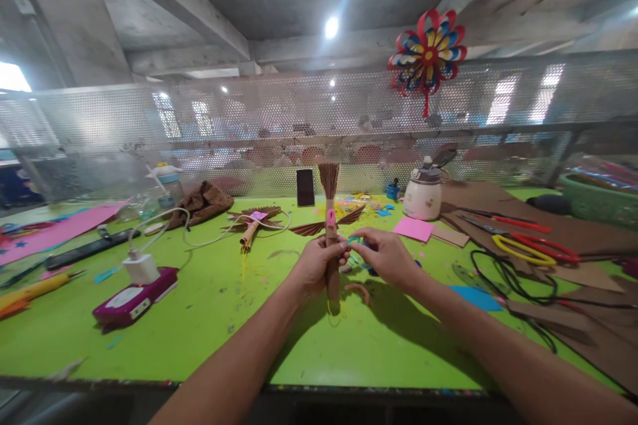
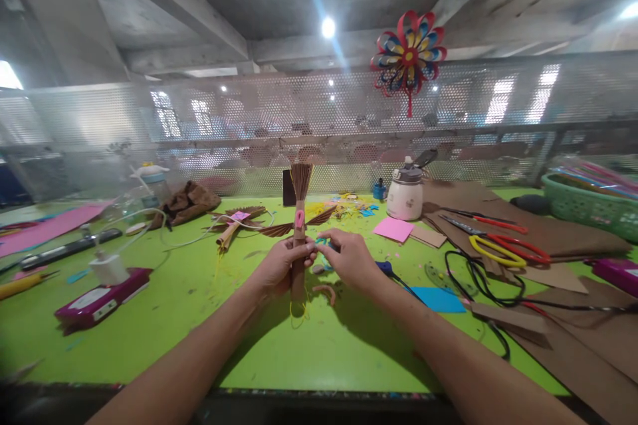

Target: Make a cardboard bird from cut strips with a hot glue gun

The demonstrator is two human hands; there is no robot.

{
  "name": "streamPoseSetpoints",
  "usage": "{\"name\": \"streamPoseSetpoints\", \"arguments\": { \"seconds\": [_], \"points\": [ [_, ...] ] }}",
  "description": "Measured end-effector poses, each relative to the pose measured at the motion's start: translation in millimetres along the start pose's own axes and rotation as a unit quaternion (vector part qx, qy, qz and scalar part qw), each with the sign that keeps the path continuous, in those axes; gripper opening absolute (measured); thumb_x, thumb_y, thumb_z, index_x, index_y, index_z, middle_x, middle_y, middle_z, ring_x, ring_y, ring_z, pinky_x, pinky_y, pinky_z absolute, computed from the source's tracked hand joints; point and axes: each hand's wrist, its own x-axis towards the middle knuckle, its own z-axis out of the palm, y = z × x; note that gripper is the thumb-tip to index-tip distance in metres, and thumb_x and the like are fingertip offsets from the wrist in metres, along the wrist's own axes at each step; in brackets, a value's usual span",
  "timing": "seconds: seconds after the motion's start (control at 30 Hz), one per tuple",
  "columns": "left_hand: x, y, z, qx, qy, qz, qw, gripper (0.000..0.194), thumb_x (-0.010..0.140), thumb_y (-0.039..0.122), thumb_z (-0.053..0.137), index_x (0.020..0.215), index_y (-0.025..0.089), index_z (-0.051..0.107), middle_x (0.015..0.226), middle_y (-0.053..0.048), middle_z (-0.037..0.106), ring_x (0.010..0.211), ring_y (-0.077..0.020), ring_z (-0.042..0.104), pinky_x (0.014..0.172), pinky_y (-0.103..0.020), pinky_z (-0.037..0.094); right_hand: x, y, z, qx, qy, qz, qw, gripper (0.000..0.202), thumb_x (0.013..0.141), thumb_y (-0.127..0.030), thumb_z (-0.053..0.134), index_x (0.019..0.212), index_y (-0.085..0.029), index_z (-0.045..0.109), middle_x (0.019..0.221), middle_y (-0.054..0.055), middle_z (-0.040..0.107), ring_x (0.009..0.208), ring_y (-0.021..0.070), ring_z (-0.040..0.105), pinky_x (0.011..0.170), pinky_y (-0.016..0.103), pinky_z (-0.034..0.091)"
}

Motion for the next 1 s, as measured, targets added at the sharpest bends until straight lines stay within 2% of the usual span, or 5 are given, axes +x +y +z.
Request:
{"name": "streamPoseSetpoints", "arguments": {
  "seconds": [0.3,0.47,0.67,0.83,1.0],
  "points": [
    [-1.6,-0.3,-0.9,-0.025,-0.027,0.003,0.999,0.018,0.064,0.014,0.07,0.075,0.01,0.055,0.062,-0.002,0.056,0.051,-0.0059,0.049,0.051,-0.018,0.042,-0.7,2.6,-5.0,-0.021,-0.024,-0.067,0.997,0.026,0.083,-0.03,0.051,0.097,-0.013,0.064,0.065,0.002,0.063,0.052,0.0099,0.049,0.054,0.021,0.038],
    [-4.4,2.0,1.1,-0.031,-0.047,-0.006,0.998,0.017,0.065,0.016,0.069,0.074,0.01,0.056,0.062,-0.002,0.055,0.051,-0.0053,0.048,0.05,-0.017,0.039,0.6,3.4,-10.3,-0.023,-0.04,-0.102,0.994,0.023,0.085,-0.028,0.047,0.084,-0.015,0.066,0.069,0.003,0.065,0.059,0.0112,0.053,0.058,0.021,0.038],
    [-4.5,2.0,4.4,-0.029,-0.043,0.001,0.999,0.019,0.064,0.016,0.07,0.073,0.008,0.056,0.059,-0.001,0.055,0.047,-0.0039,0.045,0.049,-0.016,0.038,2.6,-4.5,-13.0,0.03,-0.06,-0.012,0.998,0.027,0.082,-0.033,0.05,0.073,-0.013,0.066,0.057,0.0,0.057,0.051,0.0092,0.046,0.051,0.02,0.035],
    [-1.1,0.5,1.3,-0.026,-0.022,0.006,0.999,0.019,0.063,0.015,0.07,0.074,0.009,0.056,0.06,-0.001,0.056,0.047,-0.0038,0.046,0.047,-0.015,0.038,4.2,-3.3,-14.6,0.067,-0.076,0.051,0.994,0.035,0.08,-0.041,0.05,0.091,-0.013,0.066,0.049,-0.004,0.046,0.045,0.0086,0.039,0.045,0.021,0.032],
    [5.1,1.4,-5.9,-0.021,0.048,0.025,0.998,0.01,0.067,0.008,0.065,0.072,0.008,0.056,0.061,-0.003,0.057,0.049,-0.004,0.048,0.045,-0.013,0.037,4.0,-0.1,-15.3,0.017,-0.064,0.067,0.996,0.037,0.081,-0.041,0.048,0.097,-0.013,0.064,0.049,-0.004,0.048,0.045,0.0099,0.042,0.045,0.022,0.032]
  ]
}}
